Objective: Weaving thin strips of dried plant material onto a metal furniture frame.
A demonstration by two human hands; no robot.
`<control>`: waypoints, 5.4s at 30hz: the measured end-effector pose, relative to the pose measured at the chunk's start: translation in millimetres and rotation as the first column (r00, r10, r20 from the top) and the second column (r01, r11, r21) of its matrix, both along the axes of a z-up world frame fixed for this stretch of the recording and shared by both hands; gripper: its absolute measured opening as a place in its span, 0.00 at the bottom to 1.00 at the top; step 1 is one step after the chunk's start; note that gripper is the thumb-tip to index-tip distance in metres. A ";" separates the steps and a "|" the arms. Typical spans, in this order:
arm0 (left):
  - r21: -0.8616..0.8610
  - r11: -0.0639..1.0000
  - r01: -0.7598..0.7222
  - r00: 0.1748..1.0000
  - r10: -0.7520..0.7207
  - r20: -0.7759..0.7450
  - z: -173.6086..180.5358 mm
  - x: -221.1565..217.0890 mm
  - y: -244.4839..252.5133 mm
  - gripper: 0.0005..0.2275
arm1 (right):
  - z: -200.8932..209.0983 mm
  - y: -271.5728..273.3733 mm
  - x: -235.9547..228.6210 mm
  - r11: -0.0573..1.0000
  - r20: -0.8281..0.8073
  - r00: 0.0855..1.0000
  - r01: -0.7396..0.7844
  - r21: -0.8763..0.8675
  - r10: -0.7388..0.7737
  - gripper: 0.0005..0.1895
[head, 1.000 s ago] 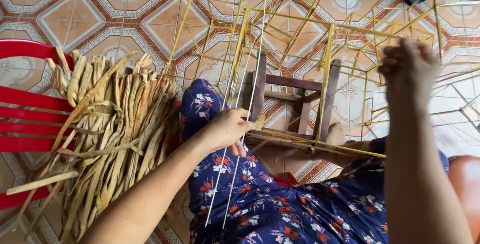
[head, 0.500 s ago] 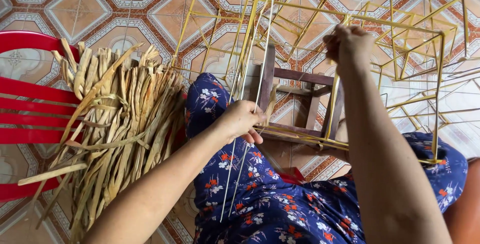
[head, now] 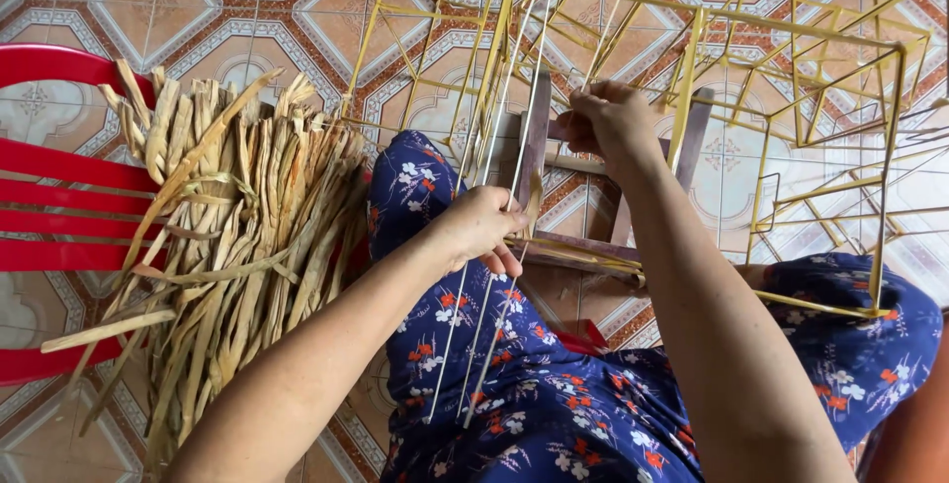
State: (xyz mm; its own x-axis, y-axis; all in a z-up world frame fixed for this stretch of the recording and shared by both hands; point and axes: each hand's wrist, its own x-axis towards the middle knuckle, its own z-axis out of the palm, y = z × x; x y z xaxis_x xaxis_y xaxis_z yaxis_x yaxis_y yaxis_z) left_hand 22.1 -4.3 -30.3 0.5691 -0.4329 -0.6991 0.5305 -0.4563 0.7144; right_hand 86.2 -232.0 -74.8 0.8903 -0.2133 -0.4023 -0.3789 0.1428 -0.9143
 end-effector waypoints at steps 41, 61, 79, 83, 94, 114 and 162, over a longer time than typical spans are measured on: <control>0.015 1.000 -0.014 0.999 0.014 -0.041 -7.8 5.8 -0.5 0.12 | -125.5 58.7 -130.9 0.919 0.273 0.922 -0.166 -0.358 0.273 0.07; -0.094 0.990 0.110 0.980 -0.092 0.176 8.3 -13.7 4.6 0.13 | 109.5 18.6 -165.6 0.901 0.151 0.969 -0.236 0.363 0.193 0.20; 0.100 0.995 -0.007 0.981 -0.013 0.194 13.0 -17.9 -9.5 0.07 | -48.3 38.5 -205.2 0.942 0.166 0.965 -0.147 -0.301 0.204 0.11; -0.068 0.998 -0.002 0.994 0.010 0.112 7.7 -14.2 1.4 0.08 | -7.3 19.8 -224.6 0.953 -0.072 0.974 -0.224 -0.204 0.214 0.14; 0.056 0.992 -0.108 0.945 0.085 0.316 13.3 -23.1 -15.6 0.09 | -4.5 6.2 -211.8 0.979 0.103 0.992 -0.091 0.183 0.073 0.23; 0.022 0.998 -0.067 0.830 0.043 0.556 17.5 -29.4 4.2 0.13 | 9.3 35.1 -232.0 0.949 -0.060 0.947 -0.315 0.021 0.315 0.15; 0.190 0.980 0.065 0.964 -0.111 0.240 -11.1 -20.4 -23.1 0.12 | 24.1 -258.2 -532.3 0.355 0.046 0.559 0.586 -0.728 -0.828 0.08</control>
State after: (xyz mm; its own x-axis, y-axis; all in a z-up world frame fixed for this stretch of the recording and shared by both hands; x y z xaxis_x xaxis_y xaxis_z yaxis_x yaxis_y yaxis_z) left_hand 1.7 -27.3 -41.4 0.6997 -0.3702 -0.6111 0.2987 -0.6254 0.7209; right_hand -446.1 -490.2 -50.8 0.1372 -0.9874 -0.0784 -0.6645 -0.0331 -0.7465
